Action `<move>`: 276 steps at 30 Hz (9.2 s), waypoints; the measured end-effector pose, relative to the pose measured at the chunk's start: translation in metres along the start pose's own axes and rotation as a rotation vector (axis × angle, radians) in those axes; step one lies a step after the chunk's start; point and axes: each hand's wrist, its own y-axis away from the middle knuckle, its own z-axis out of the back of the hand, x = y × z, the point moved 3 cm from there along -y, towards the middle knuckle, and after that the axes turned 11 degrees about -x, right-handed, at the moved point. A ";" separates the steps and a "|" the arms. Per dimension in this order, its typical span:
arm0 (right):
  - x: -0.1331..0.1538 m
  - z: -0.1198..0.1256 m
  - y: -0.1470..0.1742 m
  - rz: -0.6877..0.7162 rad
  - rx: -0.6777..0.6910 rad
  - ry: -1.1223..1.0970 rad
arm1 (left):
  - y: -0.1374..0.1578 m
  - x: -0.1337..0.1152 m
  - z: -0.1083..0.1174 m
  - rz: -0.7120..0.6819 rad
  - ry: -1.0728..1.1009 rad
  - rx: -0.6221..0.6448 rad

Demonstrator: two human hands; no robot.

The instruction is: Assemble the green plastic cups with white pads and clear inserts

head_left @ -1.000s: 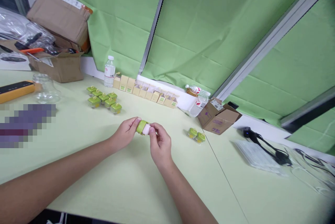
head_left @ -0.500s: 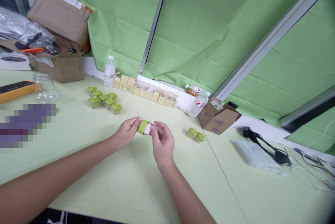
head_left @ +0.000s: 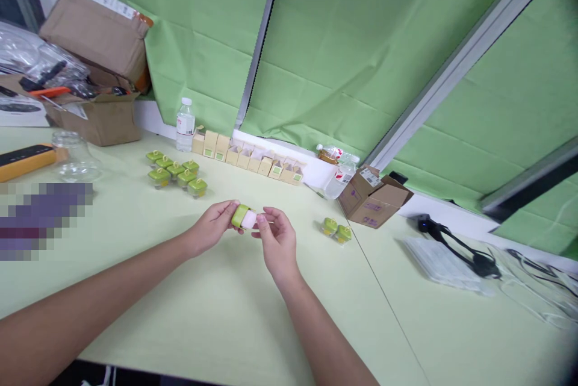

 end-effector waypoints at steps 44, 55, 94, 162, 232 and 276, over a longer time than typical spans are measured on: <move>0.003 -0.014 0.019 -0.226 0.410 -0.119 | 0.003 0.007 0.003 0.336 0.109 0.344; 0.005 -0.014 0.018 -0.224 0.432 -0.117 | 0.003 0.007 0.006 0.368 0.115 0.255; -0.024 -0.003 -0.002 -0.113 0.116 0.144 | -0.031 -0.009 0.048 -0.548 -0.850 -0.134; -0.018 -0.002 0.001 0.044 0.508 0.344 | 0.002 -0.009 0.010 -0.451 -0.981 0.329; -0.017 0.024 -0.021 0.085 0.600 0.371 | 0.016 0.000 -0.014 -0.481 -0.711 0.165; -0.020 -0.005 -0.002 -0.328 0.293 -0.034 | 0.018 0.001 -0.010 -0.421 -0.588 0.161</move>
